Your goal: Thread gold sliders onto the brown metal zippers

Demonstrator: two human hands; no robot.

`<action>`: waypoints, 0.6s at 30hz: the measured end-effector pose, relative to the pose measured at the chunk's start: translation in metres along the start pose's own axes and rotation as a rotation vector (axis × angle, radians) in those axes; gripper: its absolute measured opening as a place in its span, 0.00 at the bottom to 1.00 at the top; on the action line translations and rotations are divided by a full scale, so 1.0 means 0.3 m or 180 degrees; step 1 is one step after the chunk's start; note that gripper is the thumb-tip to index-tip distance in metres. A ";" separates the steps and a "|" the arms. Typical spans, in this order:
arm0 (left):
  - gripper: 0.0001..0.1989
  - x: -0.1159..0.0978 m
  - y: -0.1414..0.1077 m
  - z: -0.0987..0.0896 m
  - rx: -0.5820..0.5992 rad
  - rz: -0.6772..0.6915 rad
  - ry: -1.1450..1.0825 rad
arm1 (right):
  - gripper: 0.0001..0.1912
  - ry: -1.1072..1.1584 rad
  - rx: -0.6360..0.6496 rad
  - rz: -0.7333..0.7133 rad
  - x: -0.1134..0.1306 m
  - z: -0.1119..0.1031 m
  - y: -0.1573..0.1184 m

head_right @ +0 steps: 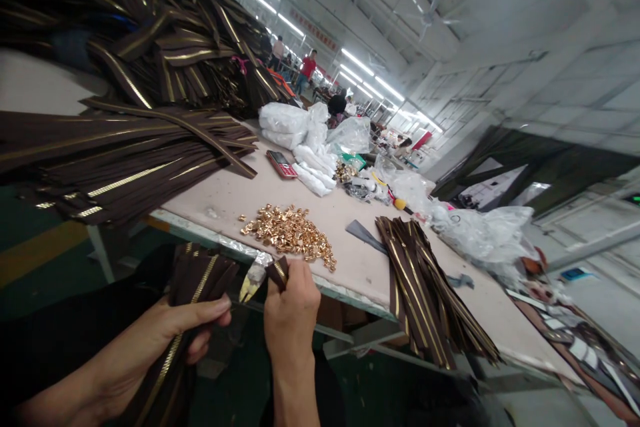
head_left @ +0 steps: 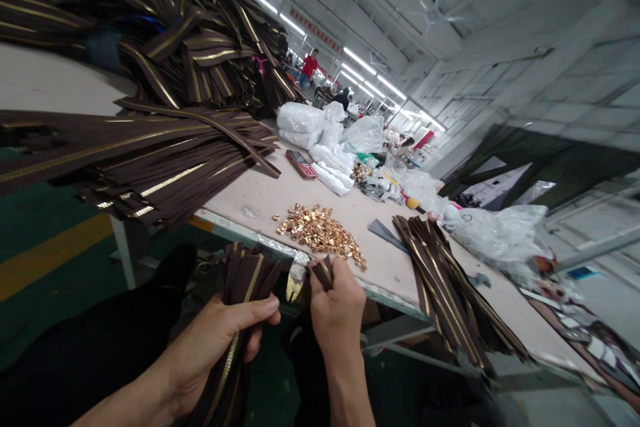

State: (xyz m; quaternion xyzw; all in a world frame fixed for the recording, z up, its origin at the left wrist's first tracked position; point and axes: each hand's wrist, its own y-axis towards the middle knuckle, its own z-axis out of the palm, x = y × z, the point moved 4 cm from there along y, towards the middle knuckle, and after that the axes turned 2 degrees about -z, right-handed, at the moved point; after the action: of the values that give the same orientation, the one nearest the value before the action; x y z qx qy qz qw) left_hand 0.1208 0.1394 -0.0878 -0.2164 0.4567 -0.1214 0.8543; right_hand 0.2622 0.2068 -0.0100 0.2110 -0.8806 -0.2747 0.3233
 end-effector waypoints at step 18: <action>0.22 -0.016 -0.038 -0.006 -0.0041 0.0056 0.0046 | 0.07 0.2273 0.0145 0.0128 0.034 0.019 -0.113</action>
State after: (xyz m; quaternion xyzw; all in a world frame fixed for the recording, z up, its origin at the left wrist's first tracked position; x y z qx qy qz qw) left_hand 0.1163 0.1310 -0.0798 -0.2170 0.4656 -0.1125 0.8506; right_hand 0.2579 0.1774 -0.0301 0.2835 -0.7220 -0.1575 0.6112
